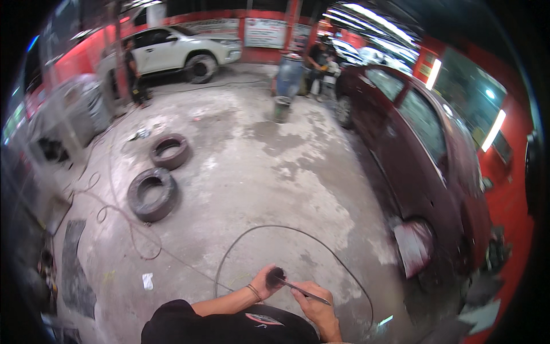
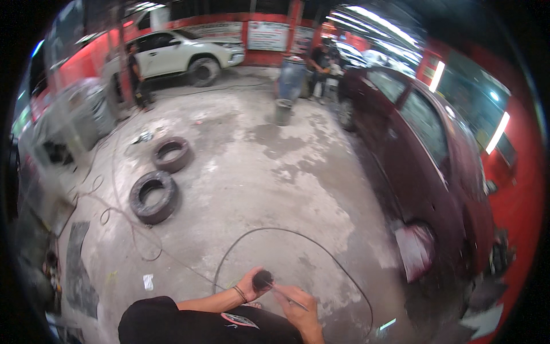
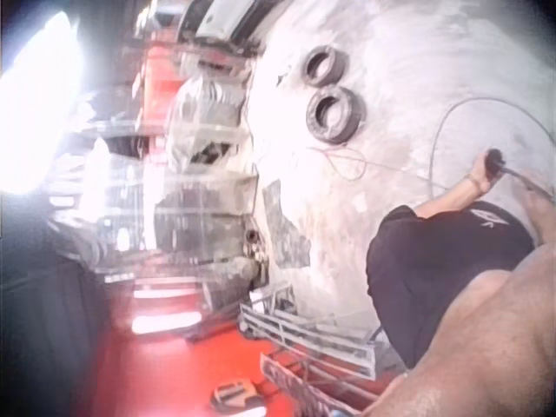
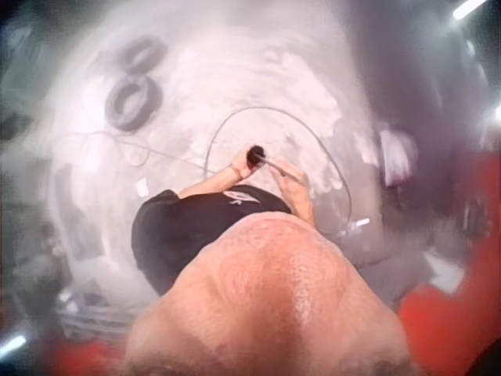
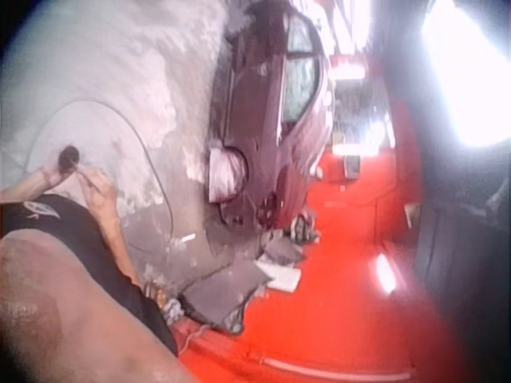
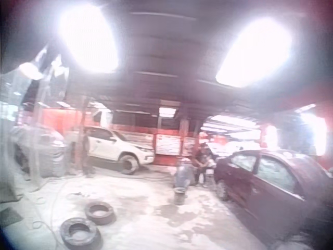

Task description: The person pours dark paint from a can into a small cup, then uses a flat metal strip to stir and scrape the paint. They repeatedly dip the strip into the paint and check the color against a maroon car hood and door.

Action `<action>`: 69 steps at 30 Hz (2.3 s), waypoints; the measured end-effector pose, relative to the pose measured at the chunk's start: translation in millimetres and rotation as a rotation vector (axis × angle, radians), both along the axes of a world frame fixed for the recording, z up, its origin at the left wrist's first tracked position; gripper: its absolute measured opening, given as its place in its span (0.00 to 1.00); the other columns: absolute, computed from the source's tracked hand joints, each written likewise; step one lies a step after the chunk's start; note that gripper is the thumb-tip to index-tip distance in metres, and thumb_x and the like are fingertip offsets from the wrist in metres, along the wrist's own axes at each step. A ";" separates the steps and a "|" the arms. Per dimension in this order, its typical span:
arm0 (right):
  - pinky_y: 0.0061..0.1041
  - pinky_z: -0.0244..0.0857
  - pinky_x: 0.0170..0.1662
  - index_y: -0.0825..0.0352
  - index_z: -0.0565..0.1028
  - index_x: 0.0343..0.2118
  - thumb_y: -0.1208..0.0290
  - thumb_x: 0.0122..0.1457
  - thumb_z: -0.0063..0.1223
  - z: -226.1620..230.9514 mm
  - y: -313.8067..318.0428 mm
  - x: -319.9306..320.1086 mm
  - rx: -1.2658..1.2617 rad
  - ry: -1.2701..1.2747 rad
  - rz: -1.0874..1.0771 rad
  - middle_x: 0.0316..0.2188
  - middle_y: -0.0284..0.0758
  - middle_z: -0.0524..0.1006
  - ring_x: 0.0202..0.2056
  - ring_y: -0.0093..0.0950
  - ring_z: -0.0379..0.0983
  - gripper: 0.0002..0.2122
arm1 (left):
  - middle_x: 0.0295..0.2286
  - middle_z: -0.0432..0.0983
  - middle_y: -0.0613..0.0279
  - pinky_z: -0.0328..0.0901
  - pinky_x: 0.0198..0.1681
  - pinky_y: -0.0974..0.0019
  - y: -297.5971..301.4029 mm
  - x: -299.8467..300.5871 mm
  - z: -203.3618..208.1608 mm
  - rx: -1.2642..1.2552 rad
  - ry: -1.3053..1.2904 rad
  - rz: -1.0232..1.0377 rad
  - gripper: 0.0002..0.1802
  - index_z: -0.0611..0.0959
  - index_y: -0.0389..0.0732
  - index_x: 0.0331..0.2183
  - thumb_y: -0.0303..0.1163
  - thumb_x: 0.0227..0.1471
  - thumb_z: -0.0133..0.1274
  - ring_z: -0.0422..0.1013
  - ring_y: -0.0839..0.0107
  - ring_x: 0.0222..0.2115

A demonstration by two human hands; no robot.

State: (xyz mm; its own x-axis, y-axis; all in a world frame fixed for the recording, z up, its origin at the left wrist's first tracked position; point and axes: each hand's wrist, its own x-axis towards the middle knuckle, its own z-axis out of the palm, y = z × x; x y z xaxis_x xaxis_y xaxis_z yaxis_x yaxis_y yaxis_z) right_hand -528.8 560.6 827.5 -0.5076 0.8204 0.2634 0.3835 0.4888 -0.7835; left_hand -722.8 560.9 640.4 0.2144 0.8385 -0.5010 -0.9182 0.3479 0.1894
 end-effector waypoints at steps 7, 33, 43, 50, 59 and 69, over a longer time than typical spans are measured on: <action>0.29 0.74 0.38 0.68 0.84 0.39 0.77 0.56 0.65 11.3 98.9 -48.5 0.020 -0.033 0.120 0.34 0.43 0.83 0.35 0.36 0.82 0.08 | 0.34 0.81 0.56 0.72 0.43 0.60 68.6 -35.0 0.1 0.060 -0.034 0.172 0.18 0.82 0.42 0.35 0.48 0.61 0.55 0.77 0.60 0.37; 0.31 0.74 0.39 0.67 0.83 0.40 0.76 0.56 0.65 1.7 453.1 -135.0 0.064 -0.035 0.502 0.35 0.43 0.83 0.35 0.37 0.82 0.08 | 0.33 0.82 0.57 0.77 0.39 0.62 347.4 -95.0 7.6 -0.071 0.049 0.595 0.20 0.83 0.43 0.35 0.51 0.60 0.55 0.79 0.62 0.33; 0.32 0.73 0.36 0.62 0.83 0.42 0.74 0.58 0.64 -15.0 563.5 -200.4 0.051 0.006 0.517 0.33 0.36 0.82 0.33 0.36 0.80 0.09 | 0.32 0.80 0.58 0.73 0.44 0.60 473.6 -166.4 -9.6 -0.114 0.003 0.593 0.17 0.81 0.43 0.33 0.48 0.60 0.55 0.75 0.59 0.33; 0.34 0.72 0.33 0.56 0.82 0.47 0.71 0.58 0.63 -12.4 690.3 -238.0 0.131 -0.125 0.303 0.34 0.34 0.80 0.32 0.38 0.79 0.13 | 0.33 0.81 0.59 0.74 0.39 0.55 640.3 -235.3 -5.5 -0.225 -0.038 0.377 0.17 0.80 0.46 0.34 0.50 0.58 0.56 0.77 0.56 0.37; 0.29 0.73 0.38 0.61 0.83 0.45 0.73 0.58 0.64 4.2 772.4 -284.3 0.074 -0.114 -0.129 0.36 0.36 0.81 0.35 0.36 0.79 0.11 | 0.34 0.80 0.58 0.73 0.46 0.55 787.2 -276.1 8.3 -0.098 -0.008 0.028 0.15 0.80 0.45 0.35 0.47 0.60 0.57 0.77 0.59 0.38; 0.33 0.73 0.41 0.61 0.82 0.47 0.72 0.60 0.62 -28.5 902.9 -322.2 -0.048 0.005 -0.085 0.37 0.37 0.80 0.37 0.39 0.79 0.12 | 0.33 0.81 0.59 0.73 0.46 0.57 938.3 -323.5 0.5 -0.162 0.094 -0.029 0.16 0.81 0.45 0.34 0.48 0.58 0.58 0.77 0.58 0.38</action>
